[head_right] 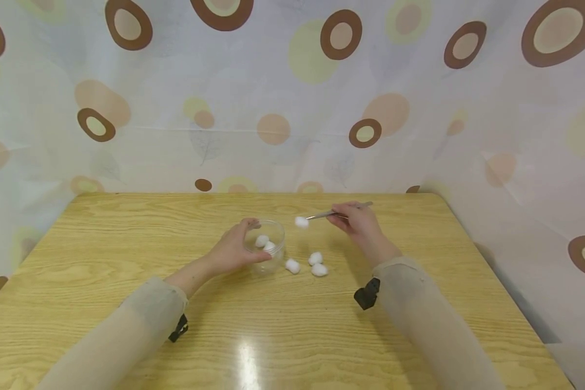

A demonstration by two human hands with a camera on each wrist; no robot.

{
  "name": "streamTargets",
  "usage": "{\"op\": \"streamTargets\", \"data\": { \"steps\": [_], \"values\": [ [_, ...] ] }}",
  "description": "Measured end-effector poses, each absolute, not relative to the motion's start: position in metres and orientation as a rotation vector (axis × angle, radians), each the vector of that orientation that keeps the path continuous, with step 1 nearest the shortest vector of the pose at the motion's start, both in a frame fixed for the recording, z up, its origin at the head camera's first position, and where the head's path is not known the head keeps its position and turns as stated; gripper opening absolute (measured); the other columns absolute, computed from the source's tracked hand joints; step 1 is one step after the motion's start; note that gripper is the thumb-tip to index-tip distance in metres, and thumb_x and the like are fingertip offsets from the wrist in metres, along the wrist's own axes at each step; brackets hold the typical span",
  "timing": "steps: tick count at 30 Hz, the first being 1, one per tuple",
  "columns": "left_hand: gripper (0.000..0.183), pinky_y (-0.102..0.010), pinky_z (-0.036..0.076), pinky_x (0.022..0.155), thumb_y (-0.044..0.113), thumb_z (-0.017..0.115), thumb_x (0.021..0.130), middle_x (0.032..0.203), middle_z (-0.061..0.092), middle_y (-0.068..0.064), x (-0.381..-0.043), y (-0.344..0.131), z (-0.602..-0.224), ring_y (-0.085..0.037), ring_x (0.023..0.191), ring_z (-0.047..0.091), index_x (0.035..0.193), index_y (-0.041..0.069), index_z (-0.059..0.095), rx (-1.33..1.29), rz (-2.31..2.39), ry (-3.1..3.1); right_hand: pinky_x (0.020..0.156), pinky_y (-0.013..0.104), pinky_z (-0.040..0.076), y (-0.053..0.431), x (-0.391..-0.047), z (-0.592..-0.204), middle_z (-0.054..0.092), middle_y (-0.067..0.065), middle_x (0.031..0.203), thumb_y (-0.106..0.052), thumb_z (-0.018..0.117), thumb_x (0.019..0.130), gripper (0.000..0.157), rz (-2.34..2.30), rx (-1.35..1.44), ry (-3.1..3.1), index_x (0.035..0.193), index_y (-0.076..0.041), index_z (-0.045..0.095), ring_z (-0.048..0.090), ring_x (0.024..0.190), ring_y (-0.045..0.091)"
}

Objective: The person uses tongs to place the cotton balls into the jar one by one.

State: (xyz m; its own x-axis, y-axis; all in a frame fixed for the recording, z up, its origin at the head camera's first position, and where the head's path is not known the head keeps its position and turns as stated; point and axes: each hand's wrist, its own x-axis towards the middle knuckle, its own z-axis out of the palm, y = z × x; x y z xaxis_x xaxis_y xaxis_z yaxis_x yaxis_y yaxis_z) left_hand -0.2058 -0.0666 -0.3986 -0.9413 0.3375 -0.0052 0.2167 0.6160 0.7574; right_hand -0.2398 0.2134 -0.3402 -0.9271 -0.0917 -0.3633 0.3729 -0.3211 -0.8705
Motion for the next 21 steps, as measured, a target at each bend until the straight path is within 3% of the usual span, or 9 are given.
{"op": "streamTargets", "data": {
  "steps": [3,14,21],
  "values": [
    [0.09,-0.053,0.023,0.111,0.045,0.076,0.074,0.144,0.043,-0.006,-0.206,-0.067,-0.398,-0.034,0.134,0.033,0.143,0.008,0.031,0.468,1.23,2.69,0.066,0.016,0.053,0.207,-0.241,-0.339,0.062,0.003,0.074,-0.005,0.052,0.094,0.007,-2.311,0.346,1.626,0.092,-0.006,0.046,0.065,0.068,0.011],
    [0.09,-0.053,0.022,0.111,0.044,0.076,0.074,0.143,0.045,-0.007,-0.207,-0.067,-0.399,-0.033,0.133,0.036,0.142,0.006,0.032,0.471,1.249,2.696,0.066,0.017,0.054,0.182,-0.242,-0.34,0.063,0.004,0.073,-0.001,0.049,0.094,0.014,-2.308,0.311,1.633,0.082,-0.006,0.054,0.066,0.067,0.011],
    [0.091,-0.052,0.028,0.109,0.046,0.076,0.073,0.143,0.044,-0.007,-0.206,-0.067,-0.399,-0.034,0.131,0.037,0.142,0.008,0.031,0.464,1.256,2.685,0.063,0.016,0.053,0.169,-0.241,-0.342,0.063,0.003,0.07,0.0,0.049,0.094,0.013,-2.268,0.308,1.689,0.083,-0.006,0.052,0.065,0.064,0.011]
  ]
}}
